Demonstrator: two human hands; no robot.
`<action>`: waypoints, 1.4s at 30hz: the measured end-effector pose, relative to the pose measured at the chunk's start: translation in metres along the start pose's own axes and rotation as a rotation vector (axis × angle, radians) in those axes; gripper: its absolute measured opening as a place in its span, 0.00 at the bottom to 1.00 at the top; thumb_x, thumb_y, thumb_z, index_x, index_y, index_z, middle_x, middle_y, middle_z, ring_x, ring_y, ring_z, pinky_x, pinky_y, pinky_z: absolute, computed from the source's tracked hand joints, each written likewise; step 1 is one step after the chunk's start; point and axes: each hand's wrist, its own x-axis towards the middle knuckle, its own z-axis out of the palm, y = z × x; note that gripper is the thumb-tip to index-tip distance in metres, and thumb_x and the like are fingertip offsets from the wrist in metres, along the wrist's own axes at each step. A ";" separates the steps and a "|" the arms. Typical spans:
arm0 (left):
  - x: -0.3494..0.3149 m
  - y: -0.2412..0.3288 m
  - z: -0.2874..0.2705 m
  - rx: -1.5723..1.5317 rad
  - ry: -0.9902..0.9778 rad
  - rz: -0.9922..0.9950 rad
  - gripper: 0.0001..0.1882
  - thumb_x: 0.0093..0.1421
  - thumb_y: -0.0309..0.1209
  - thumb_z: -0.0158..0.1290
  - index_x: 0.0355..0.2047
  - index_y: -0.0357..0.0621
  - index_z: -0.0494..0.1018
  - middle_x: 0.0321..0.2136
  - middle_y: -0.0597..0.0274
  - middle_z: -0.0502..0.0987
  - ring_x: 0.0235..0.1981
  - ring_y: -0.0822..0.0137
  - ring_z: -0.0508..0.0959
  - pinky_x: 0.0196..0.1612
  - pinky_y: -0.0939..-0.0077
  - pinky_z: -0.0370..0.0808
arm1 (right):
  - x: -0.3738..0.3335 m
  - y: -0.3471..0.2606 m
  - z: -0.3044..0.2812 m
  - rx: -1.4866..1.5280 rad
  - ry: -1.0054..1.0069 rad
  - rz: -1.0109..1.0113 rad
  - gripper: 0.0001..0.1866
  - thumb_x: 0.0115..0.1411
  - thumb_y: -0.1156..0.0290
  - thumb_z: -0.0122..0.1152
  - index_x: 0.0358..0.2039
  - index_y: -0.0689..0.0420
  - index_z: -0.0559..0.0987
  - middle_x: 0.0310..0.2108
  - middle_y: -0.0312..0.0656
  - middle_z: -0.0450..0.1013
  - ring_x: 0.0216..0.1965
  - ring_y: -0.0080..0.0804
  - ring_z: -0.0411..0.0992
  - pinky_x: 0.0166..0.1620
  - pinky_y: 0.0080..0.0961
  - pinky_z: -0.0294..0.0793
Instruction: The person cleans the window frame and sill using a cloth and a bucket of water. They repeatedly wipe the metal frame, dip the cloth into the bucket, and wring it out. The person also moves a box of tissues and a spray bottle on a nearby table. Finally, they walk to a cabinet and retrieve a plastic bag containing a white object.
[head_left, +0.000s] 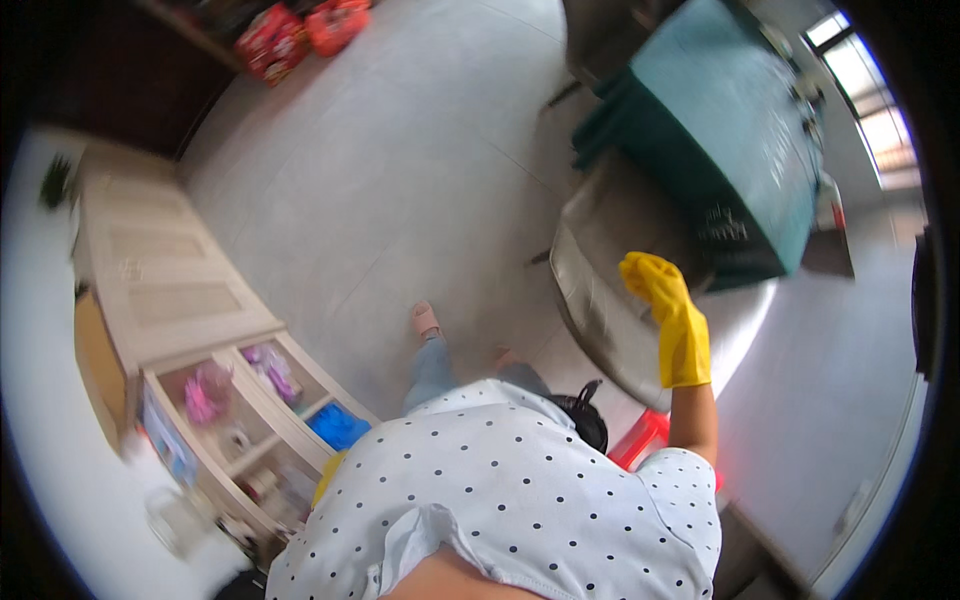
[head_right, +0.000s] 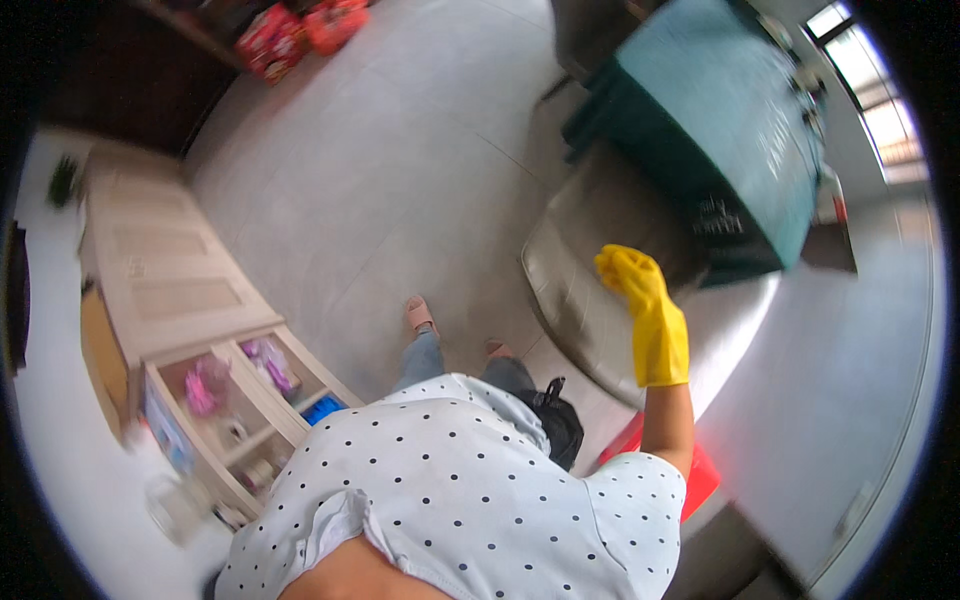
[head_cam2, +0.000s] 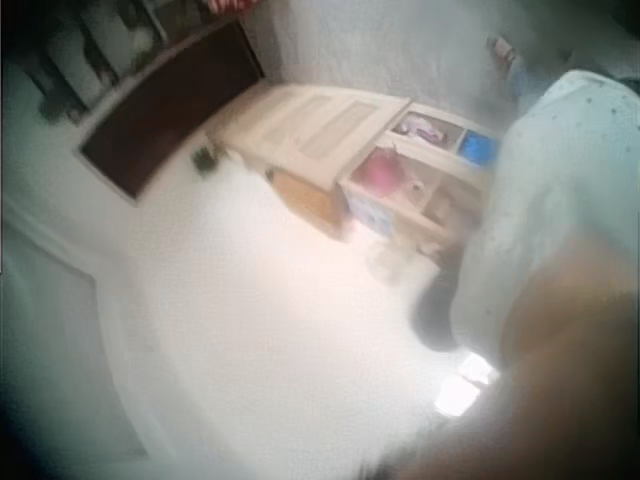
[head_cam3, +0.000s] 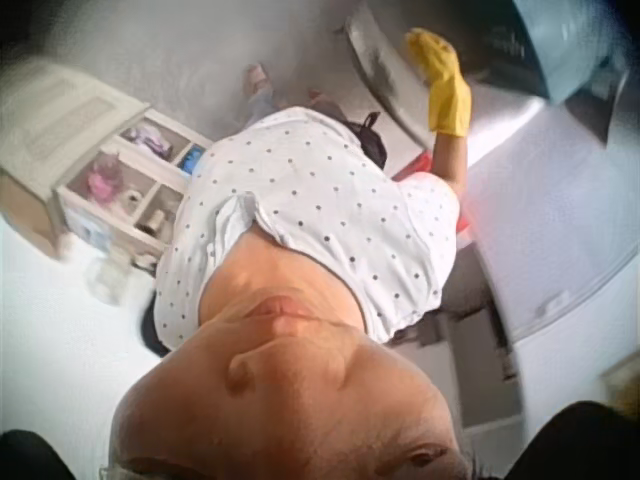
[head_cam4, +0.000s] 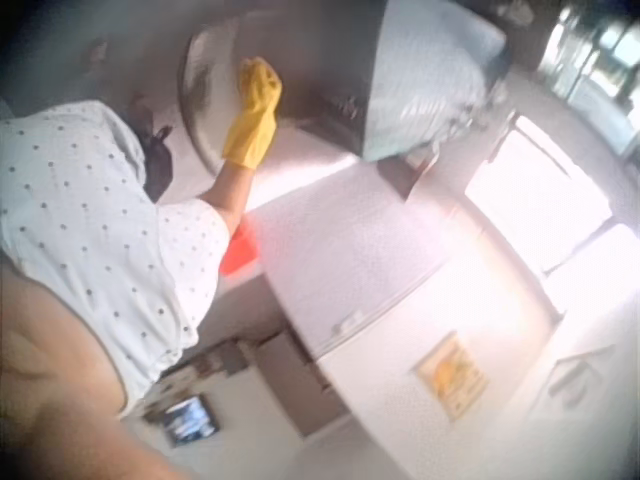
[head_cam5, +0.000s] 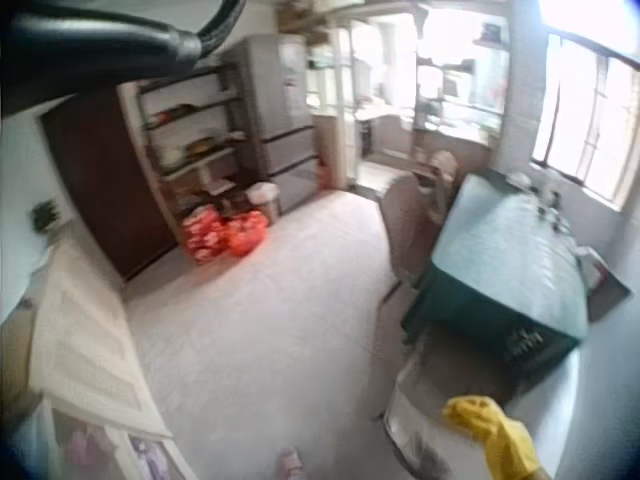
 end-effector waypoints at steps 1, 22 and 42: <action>0.020 0.044 -0.003 0.053 -0.022 0.041 0.16 0.70 0.36 0.49 0.54 0.43 0.74 0.48 0.60 0.78 0.46 0.66 0.77 0.49 0.72 0.74 | -0.011 -0.041 0.027 -0.117 0.212 0.188 0.25 0.65 0.52 0.62 0.54 0.59 0.78 0.54 0.46 0.77 0.54 0.35 0.76 0.63 0.30 0.71; 0.109 0.600 0.380 0.806 -0.784 0.561 0.19 0.72 0.39 0.47 0.59 0.47 0.71 0.55 0.58 0.77 0.54 0.63 0.77 0.56 0.72 0.74 | 0.145 -0.117 0.110 -0.066 0.227 -0.038 0.27 0.68 0.52 0.59 0.57 0.61 0.77 0.52 0.47 0.78 0.53 0.36 0.78 0.60 0.31 0.73; 0.269 0.881 0.554 0.925 -0.404 0.309 0.18 0.69 0.38 0.50 0.54 0.43 0.75 0.50 0.58 0.80 0.52 0.64 0.78 0.56 0.72 0.71 | 0.452 -0.248 0.118 0.198 -0.147 1.213 0.21 0.65 0.58 0.64 0.51 0.59 0.80 0.49 0.44 0.80 0.48 0.38 0.78 0.57 0.26 0.75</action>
